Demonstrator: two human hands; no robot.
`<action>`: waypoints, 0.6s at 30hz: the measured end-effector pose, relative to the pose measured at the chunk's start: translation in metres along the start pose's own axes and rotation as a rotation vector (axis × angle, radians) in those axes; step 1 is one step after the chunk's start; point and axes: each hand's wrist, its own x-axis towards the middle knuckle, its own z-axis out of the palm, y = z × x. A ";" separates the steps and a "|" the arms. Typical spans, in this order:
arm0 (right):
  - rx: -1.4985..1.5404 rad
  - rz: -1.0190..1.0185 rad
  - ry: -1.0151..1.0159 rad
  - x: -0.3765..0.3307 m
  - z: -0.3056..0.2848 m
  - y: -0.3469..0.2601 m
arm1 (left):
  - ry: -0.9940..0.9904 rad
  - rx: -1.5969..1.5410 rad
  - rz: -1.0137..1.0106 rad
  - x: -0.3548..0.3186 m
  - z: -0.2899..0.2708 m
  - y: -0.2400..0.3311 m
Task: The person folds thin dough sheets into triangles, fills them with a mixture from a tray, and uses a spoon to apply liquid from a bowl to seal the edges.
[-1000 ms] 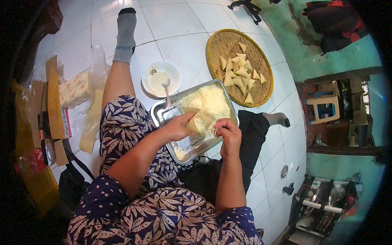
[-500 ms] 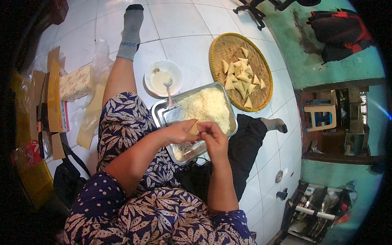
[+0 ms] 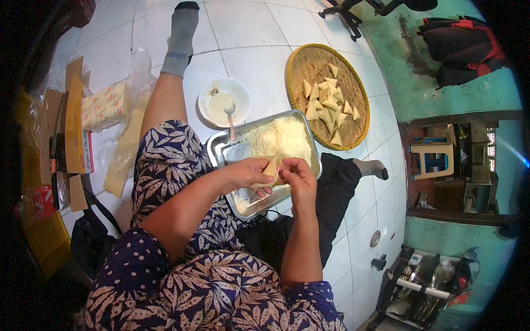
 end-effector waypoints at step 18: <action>-0.034 -0.144 0.128 0.006 -0.015 0.014 | 0.219 0.067 0.059 0.004 -0.008 0.001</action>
